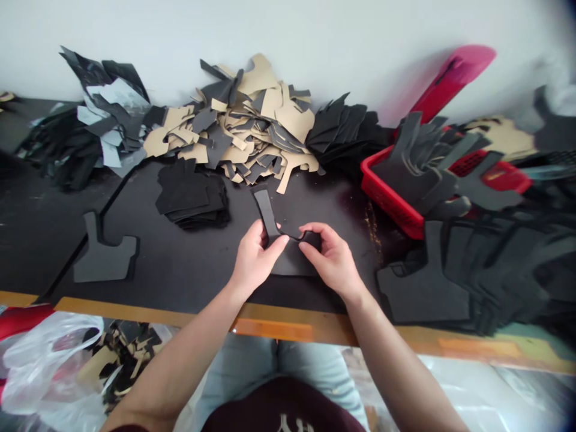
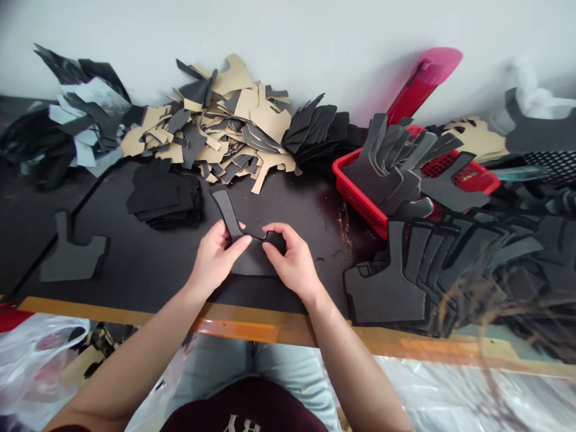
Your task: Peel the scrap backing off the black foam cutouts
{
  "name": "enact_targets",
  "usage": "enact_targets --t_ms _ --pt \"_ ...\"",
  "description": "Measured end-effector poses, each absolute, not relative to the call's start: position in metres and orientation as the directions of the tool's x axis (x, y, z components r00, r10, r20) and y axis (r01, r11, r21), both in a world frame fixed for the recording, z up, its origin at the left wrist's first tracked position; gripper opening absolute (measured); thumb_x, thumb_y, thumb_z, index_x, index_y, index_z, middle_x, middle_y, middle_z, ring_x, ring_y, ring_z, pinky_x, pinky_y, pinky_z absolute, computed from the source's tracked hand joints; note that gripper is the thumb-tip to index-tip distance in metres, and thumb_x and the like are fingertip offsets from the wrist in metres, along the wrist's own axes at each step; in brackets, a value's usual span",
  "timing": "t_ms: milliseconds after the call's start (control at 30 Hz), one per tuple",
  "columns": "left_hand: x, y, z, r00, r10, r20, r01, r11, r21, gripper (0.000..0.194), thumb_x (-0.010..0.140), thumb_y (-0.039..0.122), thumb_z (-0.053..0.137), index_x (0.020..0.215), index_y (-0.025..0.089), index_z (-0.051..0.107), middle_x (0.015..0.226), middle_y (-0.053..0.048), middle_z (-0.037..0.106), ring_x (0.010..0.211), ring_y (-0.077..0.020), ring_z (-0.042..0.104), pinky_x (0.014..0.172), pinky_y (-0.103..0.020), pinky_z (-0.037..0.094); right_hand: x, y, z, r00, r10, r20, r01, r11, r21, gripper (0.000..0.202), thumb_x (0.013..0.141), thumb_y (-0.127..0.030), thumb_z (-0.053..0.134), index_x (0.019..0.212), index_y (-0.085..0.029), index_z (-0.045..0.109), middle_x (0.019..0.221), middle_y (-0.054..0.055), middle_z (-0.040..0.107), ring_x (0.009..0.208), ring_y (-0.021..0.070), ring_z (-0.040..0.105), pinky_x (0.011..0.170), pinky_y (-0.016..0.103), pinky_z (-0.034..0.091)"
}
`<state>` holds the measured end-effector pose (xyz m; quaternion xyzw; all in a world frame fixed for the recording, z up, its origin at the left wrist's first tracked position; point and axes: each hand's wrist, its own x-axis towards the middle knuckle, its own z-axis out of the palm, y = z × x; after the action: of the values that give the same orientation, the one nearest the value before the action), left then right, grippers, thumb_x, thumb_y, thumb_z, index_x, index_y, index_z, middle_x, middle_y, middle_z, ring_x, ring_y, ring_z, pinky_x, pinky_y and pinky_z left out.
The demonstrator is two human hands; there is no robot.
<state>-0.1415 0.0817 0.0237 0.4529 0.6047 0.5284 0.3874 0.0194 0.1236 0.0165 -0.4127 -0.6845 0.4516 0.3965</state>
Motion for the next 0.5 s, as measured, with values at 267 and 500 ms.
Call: enact_targets --t_ms 267,500 --pt "-0.144 0.082 0.020 -0.314 0.949 0.028 0.089 0.001 0.996 0.035 0.085 0.043 0.057 0.065 0.016 0.045 0.057 0.004 0.037 0.052 -0.0077 0.035 0.049 -0.020 0.027 0.021 0.125 0.013 -0.310 0.947 0.085 0.169 0.142 -0.975 0.025 0.078 -0.030 0.065 0.102 -0.022 0.060 0.094 0.002 0.062 0.081 0.0150 0.056 0.074 0.028 0.045" --pt "-0.142 0.084 0.015 -0.115 0.979 -0.169 -0.063 0.163 0.985 0.042 0.073 0.030 0.070 0.111 0.016 0.059 0.101 -0.005 0.065 0.087 -0.0175 0.060 0.079 -0.027 0.046 0.024 0.133 0.005 -0.125 0.983 0.133 0.079 0.144 -0.987 0.026 0.081 -0.033 0.063 0.104 -0.022 0.064 0.095 0.002 0.066 0.085 0.0144 0.059 0.082 0.029 0.046"
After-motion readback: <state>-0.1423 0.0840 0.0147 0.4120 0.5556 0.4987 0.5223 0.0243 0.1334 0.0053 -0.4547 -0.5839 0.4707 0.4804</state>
